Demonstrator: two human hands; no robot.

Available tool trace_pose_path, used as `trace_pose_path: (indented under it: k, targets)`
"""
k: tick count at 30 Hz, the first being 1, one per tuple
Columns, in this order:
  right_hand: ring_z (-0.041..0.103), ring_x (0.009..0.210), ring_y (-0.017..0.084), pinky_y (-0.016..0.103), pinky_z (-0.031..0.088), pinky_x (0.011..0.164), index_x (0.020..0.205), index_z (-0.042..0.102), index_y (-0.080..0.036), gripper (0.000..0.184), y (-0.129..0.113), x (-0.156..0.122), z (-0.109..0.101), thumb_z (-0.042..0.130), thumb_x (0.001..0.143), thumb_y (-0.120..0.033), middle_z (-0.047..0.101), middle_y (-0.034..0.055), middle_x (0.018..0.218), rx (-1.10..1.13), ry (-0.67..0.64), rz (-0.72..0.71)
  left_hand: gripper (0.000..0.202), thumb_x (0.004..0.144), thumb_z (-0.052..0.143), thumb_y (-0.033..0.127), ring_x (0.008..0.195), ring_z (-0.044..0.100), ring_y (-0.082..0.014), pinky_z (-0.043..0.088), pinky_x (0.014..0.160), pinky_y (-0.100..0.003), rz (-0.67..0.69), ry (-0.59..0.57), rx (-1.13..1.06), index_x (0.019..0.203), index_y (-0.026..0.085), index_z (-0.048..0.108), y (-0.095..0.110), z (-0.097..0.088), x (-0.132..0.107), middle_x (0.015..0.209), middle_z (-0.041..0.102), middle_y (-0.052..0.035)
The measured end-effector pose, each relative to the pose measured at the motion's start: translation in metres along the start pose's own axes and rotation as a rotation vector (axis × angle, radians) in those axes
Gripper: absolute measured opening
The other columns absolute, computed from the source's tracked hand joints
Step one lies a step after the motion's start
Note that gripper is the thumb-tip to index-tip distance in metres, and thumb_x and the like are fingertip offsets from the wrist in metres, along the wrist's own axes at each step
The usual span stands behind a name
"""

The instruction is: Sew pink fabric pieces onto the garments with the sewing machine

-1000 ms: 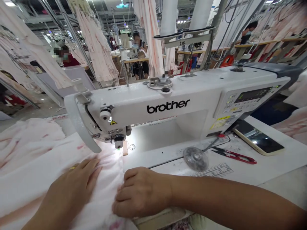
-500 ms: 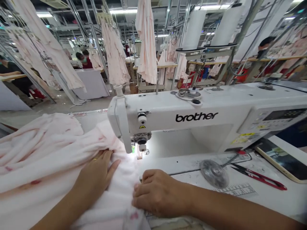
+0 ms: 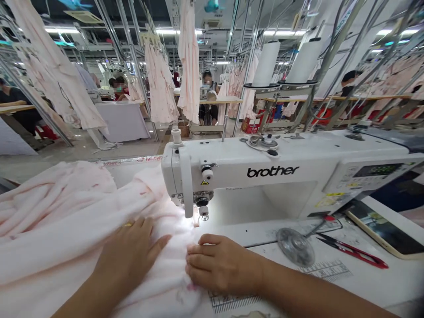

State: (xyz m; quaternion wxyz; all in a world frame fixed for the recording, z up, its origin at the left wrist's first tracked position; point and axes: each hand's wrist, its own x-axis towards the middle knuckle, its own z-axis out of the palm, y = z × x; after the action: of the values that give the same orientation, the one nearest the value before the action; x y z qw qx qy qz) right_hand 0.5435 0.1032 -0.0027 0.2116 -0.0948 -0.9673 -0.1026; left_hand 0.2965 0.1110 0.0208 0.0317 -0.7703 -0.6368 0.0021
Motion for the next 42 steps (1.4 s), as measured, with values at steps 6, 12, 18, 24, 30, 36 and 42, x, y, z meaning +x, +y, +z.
trace_pose_path:
  k: [6,12,18,24,30,36,42]
  targets:
    - [0.060,0.075,0.016,0.031,0.044,0.076,0.078,0.059,-0.014,0.021,0.000,0.012,-0.010,0.051,0.098,-0.017,0.064,0.0082,0.081,-0.141,-0.047,-0.118,0.036,0.098,0.032,0.036,0.073,0.062,-0.0214,0.036,0.066,-0.032,0.038,-0.174,-0.120,0.071,0.021,0.049,-0.002,0.004,-0.009,0.075,0.064,-0.0034]
    - [0.054,0.062,0.015,0.030,0.041,0.067,0.069,0.055,-0.016,0.027,0.010,0.026,-0.015,0.052,0.096,-0.016,0.058,0.0033,0.069,-0.135,-0.058,-0.219,0.033,0.098,0.034,0.033,0.070,0.061,-0.0216,0.035,0.061,-0.033,0.052,-0.061,0.006,0.073,0.021,0.053,-0.008,-0.011,-0.001,0.076,0.062,-0.0037]
    - [0.057,0.070,0.012,0.028,0.041,0.074,0.076,0.056,-0.017,0.029,0.008,0.011,-0.001,0.046,0.103,-0.023,0.062,0.0035,0.076,-0.013,-0.065,-0.097,0.025,0.094,0.040,0.022,0.097,0.064,-0.0260,0.050,0.083,-0.041,0.358,0.153,-0.044,0.097,0.019,0.065,-0.009,0.013,-0.001,0.104,0.068,-0.0089]
    - [0.060,0.075,0.012,0.027,0.041,0.076,0.080,0.059,-0.018,0.024,0.009,0.007,0.000,0.047,0.101,-0.017,0.066,0.0034,0.080,0.062,-0.099,-0.044,0.070,0.078,0.039,-0.001,0.130,0.052,-0.0200,0.048,0.105,-0.036,0.623,0.193,-0.087,0.142,0.027,0.046,-0.023,0.039,0.008,0.146,0.050,-0.0035]
    - [0.061,0.076,0.013,0.028,0.041,0.081,0.081,0.059,-0.017,0.025,0.015,0.006,0.004,0.046,0.102,-0.018,0.067,0.0044,0.080,0.080,-0.061,0.036,0.069,0.082,0.037,0.000,0.136,0.046,-0.0217,0.045,0.109,-0.041,0.587,0.115,-0.140,0.146,0.025,0.039,-0.025,0.043,0.027,0.151,0.043,-0.0063]
    - [0.062,0.081,0.012,0.027,0.039,0.086,0.084,0.060,-0.018,0.019,0.028,0.007,0.016,0.048,0.099,-0.015,0.070,0.0033,0.087,0.141,-0.070,0.171,0.048,0.086,0.037,0.004,0.120,0.059,-0.0215,0.046,0.106,-0.041,0.580,0.054,-0.260,0.124,0.023,0.061,-0.017,0.018,0.055,0.127,0.065,-0.0077]
    - [0.062,0.080,0.010,0.026,0.038,0.082,0.082,0.059,-0.018,0.017,0.035,0.013,0.023,0.053,0.096,-0.012,0.070,-0.0020,0.088,0.148,-0.119,0.283,0.027,0.085,0.038,0.009,0.095,0.064,-0.0233,0.051,0.087,-0.038,0.544,0.027,-0.303,0.079,0.021,0.061,-0.020,0.007,0.076,0.087,0.069,-0.0061]
